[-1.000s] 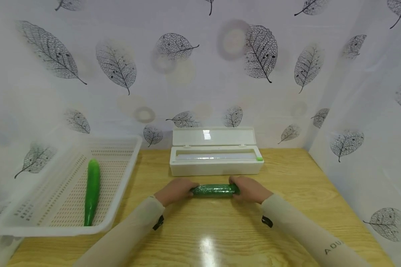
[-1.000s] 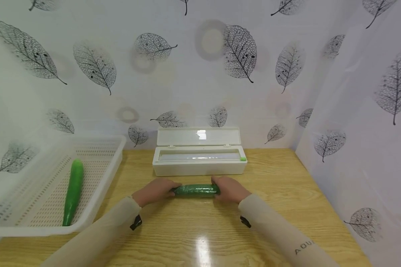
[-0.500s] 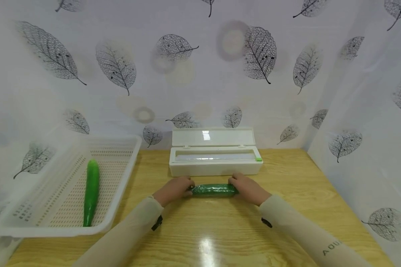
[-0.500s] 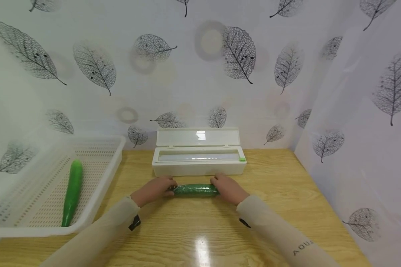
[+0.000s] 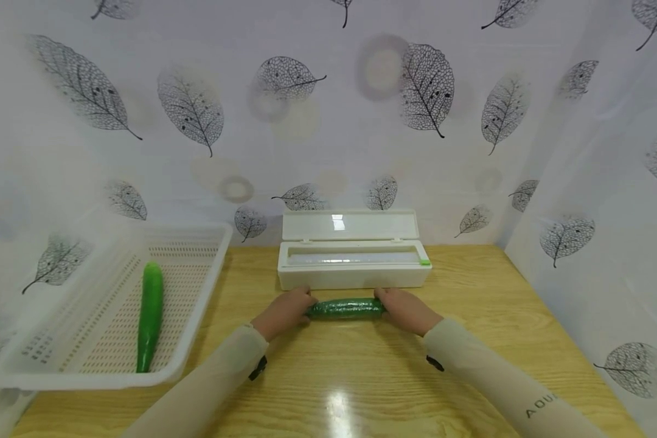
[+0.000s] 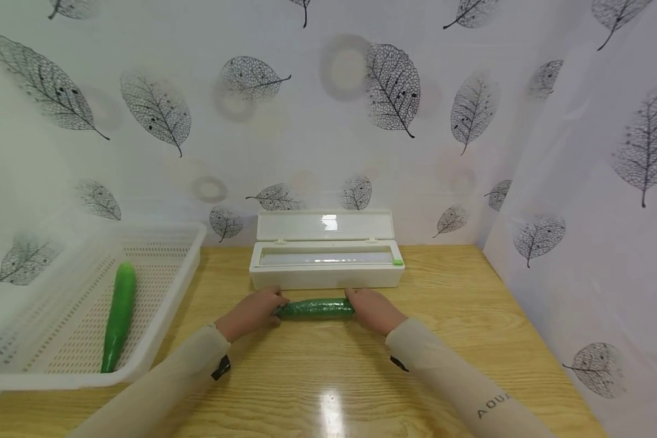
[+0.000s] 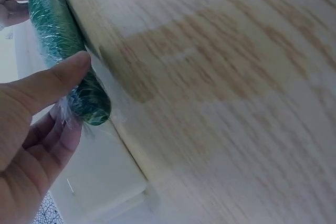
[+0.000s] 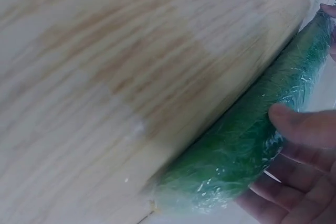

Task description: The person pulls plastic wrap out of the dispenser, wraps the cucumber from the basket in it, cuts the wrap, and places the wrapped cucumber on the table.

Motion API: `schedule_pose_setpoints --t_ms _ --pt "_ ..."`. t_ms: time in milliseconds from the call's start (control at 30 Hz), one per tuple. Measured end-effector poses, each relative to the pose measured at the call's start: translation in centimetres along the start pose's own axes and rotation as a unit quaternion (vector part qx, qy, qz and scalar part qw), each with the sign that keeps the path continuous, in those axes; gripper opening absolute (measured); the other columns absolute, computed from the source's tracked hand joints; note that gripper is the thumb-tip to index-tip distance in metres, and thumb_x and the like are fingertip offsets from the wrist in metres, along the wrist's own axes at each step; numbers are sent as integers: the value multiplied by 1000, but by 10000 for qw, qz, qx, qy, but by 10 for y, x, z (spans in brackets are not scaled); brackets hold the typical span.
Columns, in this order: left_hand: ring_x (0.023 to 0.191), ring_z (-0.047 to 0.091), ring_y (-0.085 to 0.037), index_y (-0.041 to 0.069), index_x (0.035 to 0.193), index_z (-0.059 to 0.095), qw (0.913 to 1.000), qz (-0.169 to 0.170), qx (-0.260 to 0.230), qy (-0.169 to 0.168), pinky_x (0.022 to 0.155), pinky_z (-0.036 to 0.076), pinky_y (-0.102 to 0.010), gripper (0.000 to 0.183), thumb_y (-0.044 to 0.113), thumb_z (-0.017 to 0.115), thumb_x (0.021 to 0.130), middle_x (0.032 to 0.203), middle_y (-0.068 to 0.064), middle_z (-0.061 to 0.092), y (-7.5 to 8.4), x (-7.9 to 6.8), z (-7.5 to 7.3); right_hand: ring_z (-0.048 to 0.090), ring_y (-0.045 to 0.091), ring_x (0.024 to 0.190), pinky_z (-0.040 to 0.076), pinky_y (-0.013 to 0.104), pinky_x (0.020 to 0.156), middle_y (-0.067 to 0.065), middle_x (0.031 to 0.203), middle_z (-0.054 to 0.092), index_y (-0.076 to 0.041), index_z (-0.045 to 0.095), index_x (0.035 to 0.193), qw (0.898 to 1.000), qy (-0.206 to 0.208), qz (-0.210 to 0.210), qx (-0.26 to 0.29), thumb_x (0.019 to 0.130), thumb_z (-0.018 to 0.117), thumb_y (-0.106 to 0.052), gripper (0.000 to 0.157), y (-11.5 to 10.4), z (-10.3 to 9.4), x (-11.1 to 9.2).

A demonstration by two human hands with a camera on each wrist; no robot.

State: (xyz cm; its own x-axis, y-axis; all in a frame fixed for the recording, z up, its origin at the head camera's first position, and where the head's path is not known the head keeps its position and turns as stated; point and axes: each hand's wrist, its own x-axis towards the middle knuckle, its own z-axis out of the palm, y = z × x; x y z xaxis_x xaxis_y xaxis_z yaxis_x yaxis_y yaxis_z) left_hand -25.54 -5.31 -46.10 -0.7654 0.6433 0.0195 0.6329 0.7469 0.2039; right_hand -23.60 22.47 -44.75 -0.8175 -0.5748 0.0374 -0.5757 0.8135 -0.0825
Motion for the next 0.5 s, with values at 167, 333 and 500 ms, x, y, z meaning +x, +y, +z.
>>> schedule_pose_setpoints --t_ms 167,333,500 --pt "86 58 -18 6 105 67 10000 -8 -32 20 79 53 -31 39 15 80 69 97 -6 59 -1 0 1 59 18 83 52 34 71 7 91 59 -3 57 102 9997 20 105 202 79 73 -10 29 0 -2 -1" --pt "85 58 -19 3 101 66 9995 66 -38 299 78 53 -32 33 9 79 71 95 -6 59 2 -3 0 55 16 85 52 34 74 6 94 56 -6 65 107 9997 217 110 63 73 78 -9 37 3 0 -1" --pt "87 57 -21 1 102 65 9993 13 13 370 80 53 -33 36 9 79 71 96 -8 58 6 -2 -2 54 17 84 51 34 74 5 93 57 -8 65 107 9991 373 37 -203 66 83 -10 45 8 5 -1"
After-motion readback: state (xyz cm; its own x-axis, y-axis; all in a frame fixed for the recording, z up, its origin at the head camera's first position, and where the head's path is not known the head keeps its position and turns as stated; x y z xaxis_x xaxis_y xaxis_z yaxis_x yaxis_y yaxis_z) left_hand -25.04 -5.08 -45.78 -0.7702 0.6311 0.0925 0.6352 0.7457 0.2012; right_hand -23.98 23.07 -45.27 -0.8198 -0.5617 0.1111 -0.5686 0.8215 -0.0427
